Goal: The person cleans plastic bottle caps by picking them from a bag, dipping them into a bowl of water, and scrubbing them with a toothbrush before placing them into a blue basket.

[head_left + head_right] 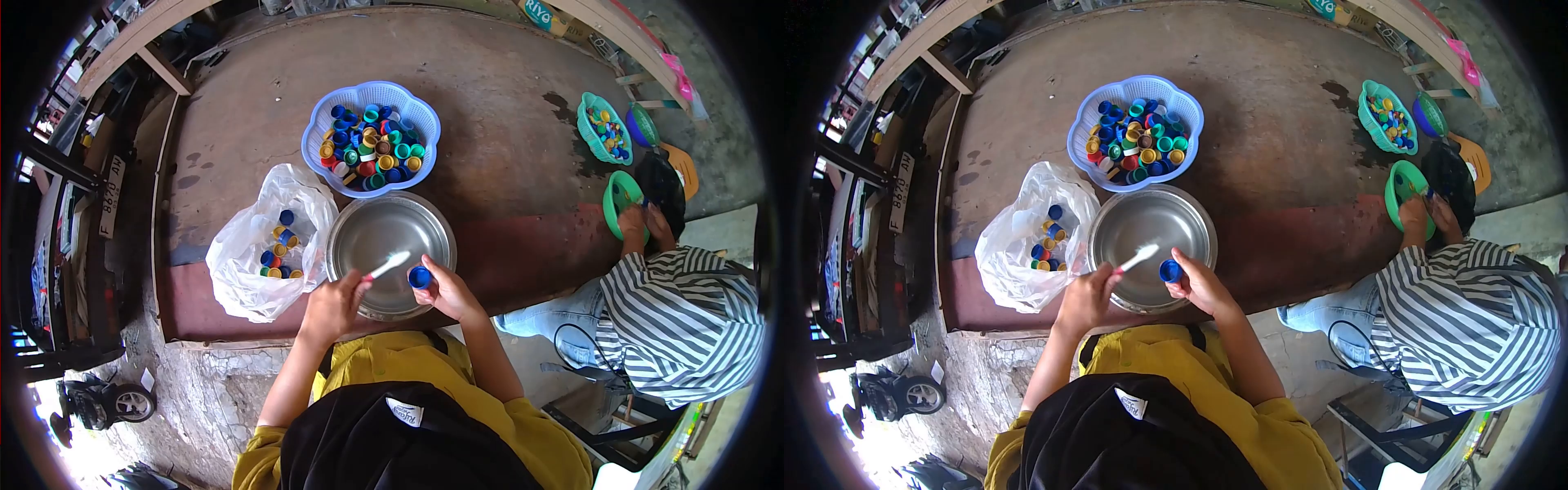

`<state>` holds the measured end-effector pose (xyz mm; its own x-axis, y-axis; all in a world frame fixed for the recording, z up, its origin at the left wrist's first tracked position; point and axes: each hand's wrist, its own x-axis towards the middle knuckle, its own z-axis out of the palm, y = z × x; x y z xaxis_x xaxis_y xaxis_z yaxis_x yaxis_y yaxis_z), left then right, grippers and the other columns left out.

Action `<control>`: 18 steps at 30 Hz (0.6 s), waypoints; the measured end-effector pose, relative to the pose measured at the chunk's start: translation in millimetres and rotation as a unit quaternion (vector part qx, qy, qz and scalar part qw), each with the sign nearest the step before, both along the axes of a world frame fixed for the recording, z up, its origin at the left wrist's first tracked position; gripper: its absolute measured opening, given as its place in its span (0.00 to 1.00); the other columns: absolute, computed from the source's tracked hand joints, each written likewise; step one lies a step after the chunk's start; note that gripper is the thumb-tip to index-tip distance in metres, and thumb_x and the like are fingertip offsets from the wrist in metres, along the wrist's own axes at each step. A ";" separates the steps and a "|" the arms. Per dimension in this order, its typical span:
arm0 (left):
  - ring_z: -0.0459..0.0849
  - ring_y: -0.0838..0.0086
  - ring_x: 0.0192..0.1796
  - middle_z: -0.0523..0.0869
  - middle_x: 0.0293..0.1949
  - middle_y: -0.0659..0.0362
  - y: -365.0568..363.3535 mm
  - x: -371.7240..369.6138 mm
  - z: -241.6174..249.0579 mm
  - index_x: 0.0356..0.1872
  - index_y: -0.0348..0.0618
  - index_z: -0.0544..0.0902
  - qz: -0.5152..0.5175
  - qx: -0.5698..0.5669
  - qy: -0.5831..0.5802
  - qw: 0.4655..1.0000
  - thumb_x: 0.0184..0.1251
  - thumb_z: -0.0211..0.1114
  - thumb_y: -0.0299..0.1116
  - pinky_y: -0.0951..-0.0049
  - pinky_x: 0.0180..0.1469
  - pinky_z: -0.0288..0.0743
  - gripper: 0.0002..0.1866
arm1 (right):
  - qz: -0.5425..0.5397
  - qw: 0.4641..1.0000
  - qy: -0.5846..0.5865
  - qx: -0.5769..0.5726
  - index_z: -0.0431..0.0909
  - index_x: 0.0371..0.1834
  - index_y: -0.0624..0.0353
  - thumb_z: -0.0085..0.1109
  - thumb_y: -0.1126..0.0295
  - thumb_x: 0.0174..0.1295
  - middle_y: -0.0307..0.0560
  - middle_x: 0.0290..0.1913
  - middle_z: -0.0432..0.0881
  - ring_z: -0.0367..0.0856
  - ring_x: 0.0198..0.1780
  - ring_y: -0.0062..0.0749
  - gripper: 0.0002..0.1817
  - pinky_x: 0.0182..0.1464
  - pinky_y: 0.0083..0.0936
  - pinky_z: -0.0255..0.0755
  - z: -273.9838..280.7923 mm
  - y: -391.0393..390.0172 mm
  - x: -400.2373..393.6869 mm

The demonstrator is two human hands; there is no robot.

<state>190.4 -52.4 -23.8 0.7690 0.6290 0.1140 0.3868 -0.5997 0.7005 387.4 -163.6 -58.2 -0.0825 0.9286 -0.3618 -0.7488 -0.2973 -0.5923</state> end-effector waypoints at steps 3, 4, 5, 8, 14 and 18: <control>0.77 0.51 0.22 0.76 0.17 0.47 1.3 0.8 8.6 0.31 0.41 0.73 0.032 -0.035 0.000 0.999 0.66 0.54 0.37 0.60 0.22 0.68 0.10 | -0.041 0.999 -0.021 -0.019 0.72 0.38 0.60 0.36 0.54 0.69 0.42 0.26 0.72 0.67 0.25 0.23 0.20 0.29 0.18 0.60 9.5 1.1 -3.3; 0.75 0.49 0.23 0.75 0.17 0.45 -0.9 1.3 14.9 0.31 0.40 0.73 0.029 -0.057 0.007 0.998 0.66 0.54 0.36 0.60 0.23 0.67 0.10 | -0.050 0.998 -0.017 -0.025 0.72 0.38 0.60 0.37 0.55 0.69 0.43 0.28 0.73 0.68 0.26 0.24 0.19 0.30 0.18 0.62 15.8 2.3 -5.5; 0.74 0.47 0.24 0.74 0.17 0.44 -2.3 1.8 18.5 0.31 0.38 0.73 0.028 -0.079 0.014 0.996 0.67 0.53 0.35 0.60 0.24 0.66 0.10 | -0.057 0.998 -0.012 -0.031 0.71 0.39 0.60 0.38 0.56 0.69 0.44 0.31 0.74 0.69 0.27 0.25 0.18 0.31 0.19 0.63 18.6 3.8 -6.5; 0.76 0.49 0.23 0.75 0.17 0.46 -5.8 0.1 10.2 0.33 0.40 0.73 0.014 -0.070 0.006 0.997 0.66 0.53 0.35 0.58 0.23 0.67 0.09 | -0.097 0.994 0.033 0.032 0.70 0.42 0.60 0.41 0.58 0.68 0.47 0.37 0.75 0.72 0.30 0.27 0.15 0.33 0.20 0.66 17.0 4.9 -5.4; 0.77 0.49 0.24 0.76 0.18 0.46 -12.6 -6.1 9.4 0.34 0.41 0.74 -0.004 -0.087 0.000 0.996 0.66 0.54 0.36 0.57 0.23 0.68 0.08 | -0.123 0.986 0.109 0.040 0.68 0.51 0.62 0.43 0.64 0.67 0.49 0.39 0.75 0.73 0.35 0.29 0.15 0.37 0.20 0.68 11.9 4.3 -2.8; 0.78 0.50 0.23 0.77 0.18 0.47 -15.7 -4.7 3.6 0.34 0.42 0.74 -0.033 -0.048 -0.036 0.998 0.66 0.54 0.37 0.58 0.22 0.69 0.09 | -0.106 0.993 -0.010 0.051 0.67 0.53 0.65 0.43 0.65 0.67 0.44 0.38 0.74 0.69 0.34 0.22 0.17 0.38 0.18 0.64 20.4 2.3 -4.9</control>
